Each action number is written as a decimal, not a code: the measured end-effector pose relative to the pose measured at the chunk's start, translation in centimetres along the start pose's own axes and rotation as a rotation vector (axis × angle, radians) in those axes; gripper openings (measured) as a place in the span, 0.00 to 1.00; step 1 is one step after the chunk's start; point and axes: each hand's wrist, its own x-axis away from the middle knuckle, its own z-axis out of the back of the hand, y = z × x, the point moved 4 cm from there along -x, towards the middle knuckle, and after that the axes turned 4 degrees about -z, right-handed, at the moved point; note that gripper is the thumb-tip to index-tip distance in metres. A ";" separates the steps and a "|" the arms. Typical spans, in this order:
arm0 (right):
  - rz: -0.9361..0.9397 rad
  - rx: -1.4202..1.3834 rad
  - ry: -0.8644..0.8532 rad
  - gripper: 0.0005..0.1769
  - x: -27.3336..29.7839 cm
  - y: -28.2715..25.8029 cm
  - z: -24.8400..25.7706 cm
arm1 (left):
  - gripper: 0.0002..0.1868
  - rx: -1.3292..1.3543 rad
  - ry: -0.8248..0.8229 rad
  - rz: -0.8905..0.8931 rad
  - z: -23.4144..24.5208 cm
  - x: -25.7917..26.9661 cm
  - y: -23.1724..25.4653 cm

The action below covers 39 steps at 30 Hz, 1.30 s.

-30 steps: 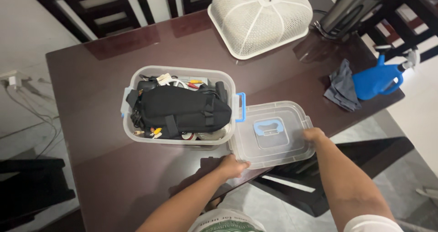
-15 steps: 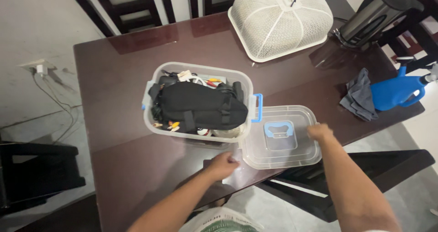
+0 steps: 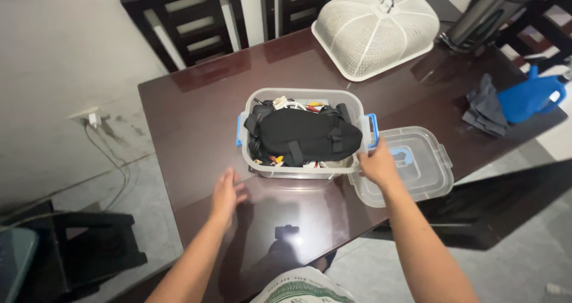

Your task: The person opens a plastic storage container and removes various electronic accessories and small devices, placing them on the table. Items include a pouch, cables, a small camera, and other miscellaneous electronics.

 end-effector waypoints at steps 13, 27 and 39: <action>-0.035 -0.175 0.104 0.42 2.0 0.7 0.5 | 0.21 0.056 -0.292 -0.174 -8.0 -0.8 6.8; -0.112 0.517 0.157 0.40 1.1 2.3 5.6 | 0.35 -0.027 -0.372 -0.096 -17.7 -3.5 9.8; 0.324 0.629 0.200 0.46 -2.2 -2.4 3.2 | 0.39 0.076 -0.306 -0.044 -16.4 -4.2 5.8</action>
